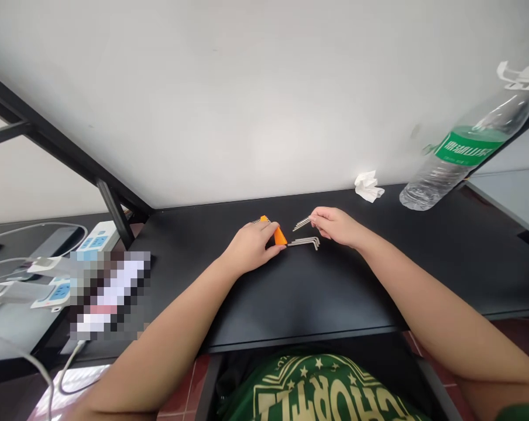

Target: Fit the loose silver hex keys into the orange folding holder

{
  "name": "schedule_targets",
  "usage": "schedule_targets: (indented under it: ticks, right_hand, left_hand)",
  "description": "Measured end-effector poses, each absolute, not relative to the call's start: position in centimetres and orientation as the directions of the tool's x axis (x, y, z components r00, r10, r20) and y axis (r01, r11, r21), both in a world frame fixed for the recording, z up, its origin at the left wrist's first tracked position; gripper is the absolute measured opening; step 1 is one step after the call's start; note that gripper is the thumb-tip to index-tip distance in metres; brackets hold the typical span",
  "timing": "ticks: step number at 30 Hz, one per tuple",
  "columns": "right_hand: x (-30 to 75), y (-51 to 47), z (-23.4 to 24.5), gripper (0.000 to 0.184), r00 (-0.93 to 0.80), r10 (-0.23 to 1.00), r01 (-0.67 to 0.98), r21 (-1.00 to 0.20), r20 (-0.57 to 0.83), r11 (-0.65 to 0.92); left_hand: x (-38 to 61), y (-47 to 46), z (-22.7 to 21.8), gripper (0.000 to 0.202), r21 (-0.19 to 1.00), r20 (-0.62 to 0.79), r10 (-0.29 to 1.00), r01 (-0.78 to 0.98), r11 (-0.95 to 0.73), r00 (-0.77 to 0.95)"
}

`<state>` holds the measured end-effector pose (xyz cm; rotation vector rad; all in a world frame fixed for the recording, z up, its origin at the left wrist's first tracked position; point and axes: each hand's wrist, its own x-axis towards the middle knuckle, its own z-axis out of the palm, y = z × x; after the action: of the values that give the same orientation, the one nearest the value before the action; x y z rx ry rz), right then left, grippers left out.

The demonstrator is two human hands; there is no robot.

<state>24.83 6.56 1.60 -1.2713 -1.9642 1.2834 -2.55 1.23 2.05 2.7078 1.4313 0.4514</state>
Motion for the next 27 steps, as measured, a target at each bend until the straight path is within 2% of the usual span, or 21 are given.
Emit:
schedule_targets:
  ticks: [3,6,12,18,21,24,27]
  right_hand:
    - [25.5,7.9,0.9,0.031,-0.367,0.913,0.639,-0.762,-0.178,0.108]
    - [25.8,8.2,1.1,0.030,-0.342,0.912,0.781,-0.608,-0.227,0.142]
    - [26.2,7.5,2.8,0.039,-0.417,0.862,0.877,-0.378,-0.287,0.298]
    - [27.0,7.6,3.1,0.038,-0.369,0.864,0.913,-0.307,-0.343,0.268]
    - [27.0,7.8,2.5,0.031,-0.354,0.901,0.918,-0.278,-0.250,0.284]
    - [26.9,7.8,1.8,0.024,-0.408,0.906,0.877,-0.323,-0.108,0.356]
    - [26.7,7.8,1.5,0.023,-0.503,0.859,0.823,-0.352,-0.090,0.445]
  left_hand:
    - [-2.6,1.3,2.0,0.032,0.213,0.210,0.843,0.818,-0.534,0.495]
    - [-2.5,1.3,1.8,0.034,0.256,0.194,0.850,0.812,-0.525,0.489]
    - [-2.6,1.5,1.4,0.036,0.248,0.146,0.850,0.813,-0.527,0.507]
    - [-2.5,1.4,1.5,0.035,0.249,0.134,0.854,0.817,-0.520,0.503]
    - [-2.5,1.4,1.6,0.035,0.257,0.126,0.855,0.816,-0.518,0.503]
    - [-2.5,1.5,1.6,0.036,0.267,0.119,0.856,0.814,-0.516,0.504]
    - [-2.4,1.5,1.4,0.036,0.289,0.124,0.854,0.805,-0.519,0.506]
